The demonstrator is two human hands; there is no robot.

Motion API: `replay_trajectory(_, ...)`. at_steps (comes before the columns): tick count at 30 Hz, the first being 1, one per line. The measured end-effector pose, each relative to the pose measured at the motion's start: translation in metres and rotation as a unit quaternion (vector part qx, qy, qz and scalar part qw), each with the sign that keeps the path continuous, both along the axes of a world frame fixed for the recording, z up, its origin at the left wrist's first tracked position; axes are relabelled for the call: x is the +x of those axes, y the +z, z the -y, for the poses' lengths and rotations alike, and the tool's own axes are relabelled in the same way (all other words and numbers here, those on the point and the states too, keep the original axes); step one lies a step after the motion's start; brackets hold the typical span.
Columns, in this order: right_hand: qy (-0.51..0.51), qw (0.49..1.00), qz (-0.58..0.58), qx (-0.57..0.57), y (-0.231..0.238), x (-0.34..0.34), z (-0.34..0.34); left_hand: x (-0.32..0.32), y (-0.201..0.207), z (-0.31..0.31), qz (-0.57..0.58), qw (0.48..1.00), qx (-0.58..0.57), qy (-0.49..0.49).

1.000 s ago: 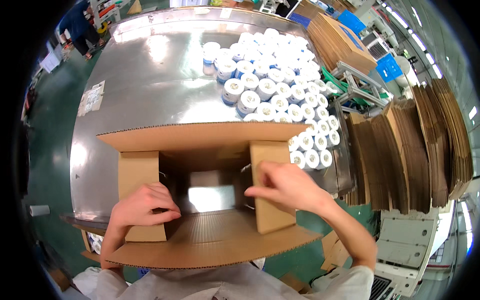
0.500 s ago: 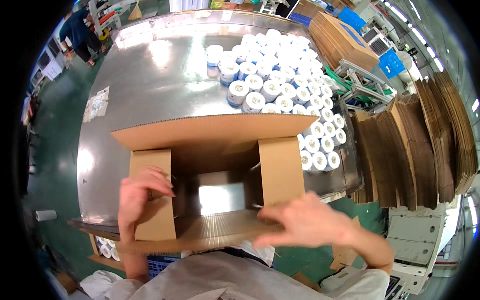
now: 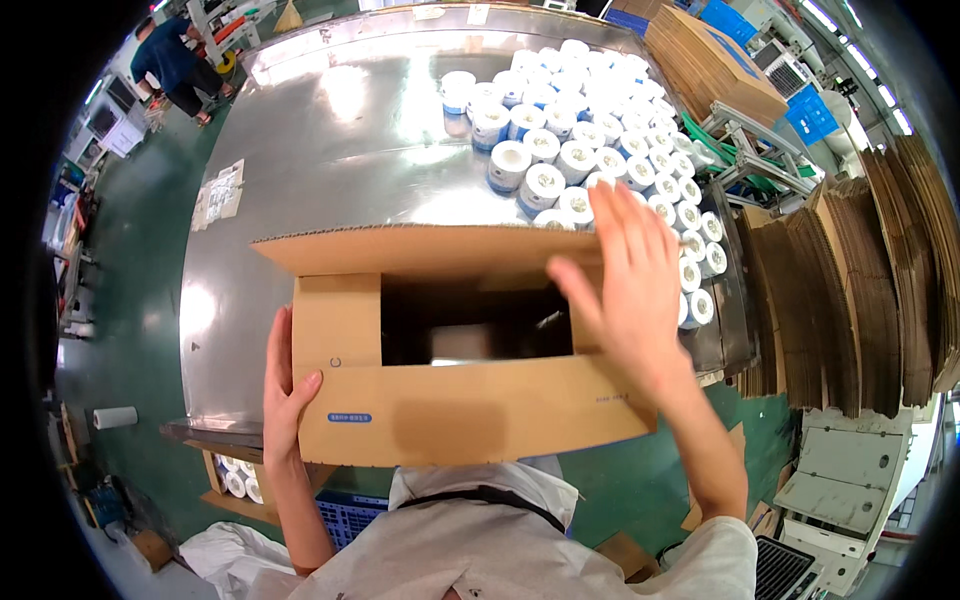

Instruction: The person assembles a cardboard box and packs multiple rolls of toilet paper into it from a large pile on a metal table. They arrange the rolls in rows, close the box, and repeat the process with a second box.

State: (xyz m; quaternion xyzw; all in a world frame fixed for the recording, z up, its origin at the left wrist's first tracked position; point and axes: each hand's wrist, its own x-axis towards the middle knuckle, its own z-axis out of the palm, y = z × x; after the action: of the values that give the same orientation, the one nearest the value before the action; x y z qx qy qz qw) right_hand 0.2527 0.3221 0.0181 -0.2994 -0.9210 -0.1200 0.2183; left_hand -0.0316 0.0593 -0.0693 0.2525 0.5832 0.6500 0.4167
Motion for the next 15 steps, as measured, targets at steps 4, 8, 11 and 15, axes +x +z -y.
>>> replay_trajectory(4, 0.0, 0.972, 0.062, -0.228, -0.015, 0.032, 0.072, 0.01, 0.003, -0.006, 0.015, 0.999, 0.008, 0.028)
replay_trajectory(8, -0.042, 0.952, 0.117, -0.281, -0.019, 0.068, 0.068, 0.019, -0.057, -0.001, 0.192, 0.973, 0.123, 0.022)
replay_trajectory(11, -0.068, 0.947, 0.091, -0.301, -0.018, 0.102, 0.048, 0.005, -0.149, -0.002, 0.2, 0.975, -0.095, -0.031)
replay_trajectory(15, -0.072, 0.935, 0.026, -0.346, -0.023, 0.161, 0.016, 0.006, -0.245, -0.02, 0.13, 0.949, -0.259, -0.125)
